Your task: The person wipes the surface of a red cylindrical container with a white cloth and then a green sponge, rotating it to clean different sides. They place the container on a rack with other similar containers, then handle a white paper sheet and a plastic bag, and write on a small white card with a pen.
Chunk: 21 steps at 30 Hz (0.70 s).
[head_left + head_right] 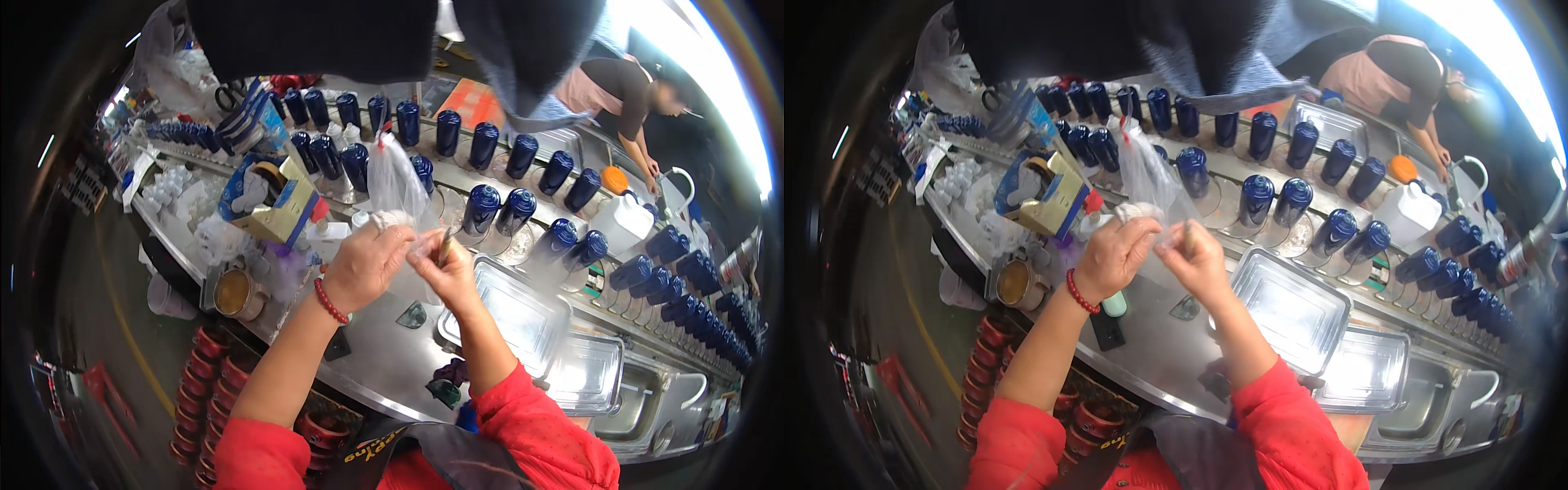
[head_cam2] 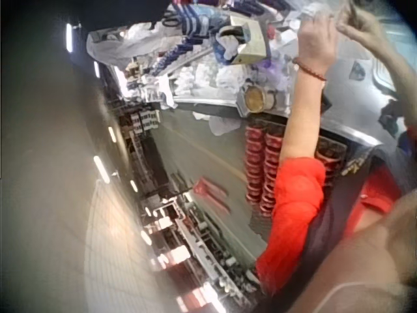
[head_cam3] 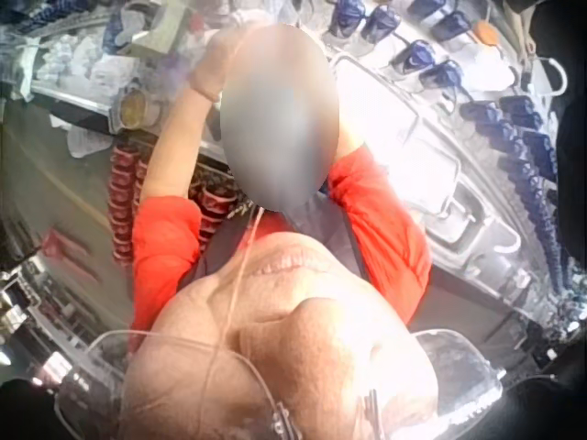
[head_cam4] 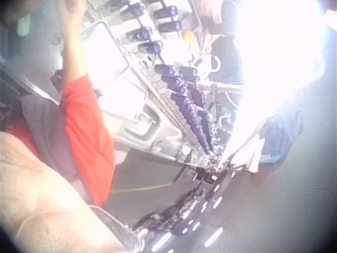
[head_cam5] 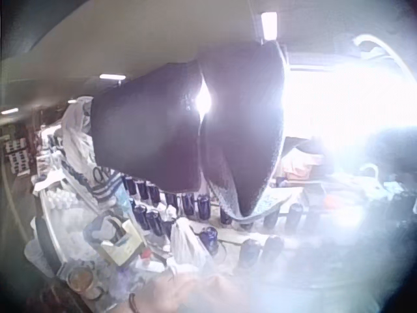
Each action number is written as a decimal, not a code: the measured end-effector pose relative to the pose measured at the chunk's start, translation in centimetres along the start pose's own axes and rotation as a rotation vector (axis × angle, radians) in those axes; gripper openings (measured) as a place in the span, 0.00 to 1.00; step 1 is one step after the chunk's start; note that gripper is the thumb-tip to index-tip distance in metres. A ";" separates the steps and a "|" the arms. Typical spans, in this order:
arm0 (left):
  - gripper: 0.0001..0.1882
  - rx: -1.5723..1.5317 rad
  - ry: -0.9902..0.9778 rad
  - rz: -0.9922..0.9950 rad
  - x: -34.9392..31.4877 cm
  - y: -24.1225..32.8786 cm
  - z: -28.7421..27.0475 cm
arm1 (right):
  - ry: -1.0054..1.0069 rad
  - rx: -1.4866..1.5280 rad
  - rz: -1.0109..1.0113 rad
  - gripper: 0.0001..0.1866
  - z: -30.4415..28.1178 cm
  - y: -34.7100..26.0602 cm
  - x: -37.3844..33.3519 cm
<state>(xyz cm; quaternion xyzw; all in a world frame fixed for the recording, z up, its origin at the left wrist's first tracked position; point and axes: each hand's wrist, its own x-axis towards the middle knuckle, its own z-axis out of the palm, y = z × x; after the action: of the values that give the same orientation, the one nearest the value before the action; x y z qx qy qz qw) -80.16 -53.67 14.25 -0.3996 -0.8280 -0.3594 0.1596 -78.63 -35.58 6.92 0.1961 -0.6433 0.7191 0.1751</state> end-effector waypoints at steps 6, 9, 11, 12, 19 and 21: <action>0.09 0.164 -0.230 -0.075 1.1 -0.4 -1.1 | 0.076 -0.273 -0.018 0.18 1.7 -3.1 -0.9; 0.05 0.536 -0.308 0.200 1.4 -0.5 -1.6 | 0.097 -0.302 0.035 0.17 2.1 -3.6 -1.0; 0.03 0.593 -0.304 0.352 1.6 -0.6 -2.4 | 0.111 -0.297 0.039 0.18 2.8 -3.3 -0.9; 0.05 0.545 -0.408 0.407 1.7 -0.6 -2.7 | 0.116 -0.274 0.046 0.18 3.2 -3.1 -0.9; 0.15 0.278 -0.877 -0.393 2.7 0.0 -4.5 | 0.310 0.300 0.194 0.11 2.2 2.6 -4.3; 0.26 0.071 -0.945 -0.600 3.2 -1.0 -4.8 | 0.594 0.350 0.492 0.17 1.5 7.5 -5.4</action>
<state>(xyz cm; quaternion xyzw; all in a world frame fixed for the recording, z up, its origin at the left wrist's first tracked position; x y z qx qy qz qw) -83.04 -55.85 18.88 -0.2587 -0.8985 -0.1427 -0.3246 -77.63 -37.89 -2.10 -0.1523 -0.4609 0.8630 0.1401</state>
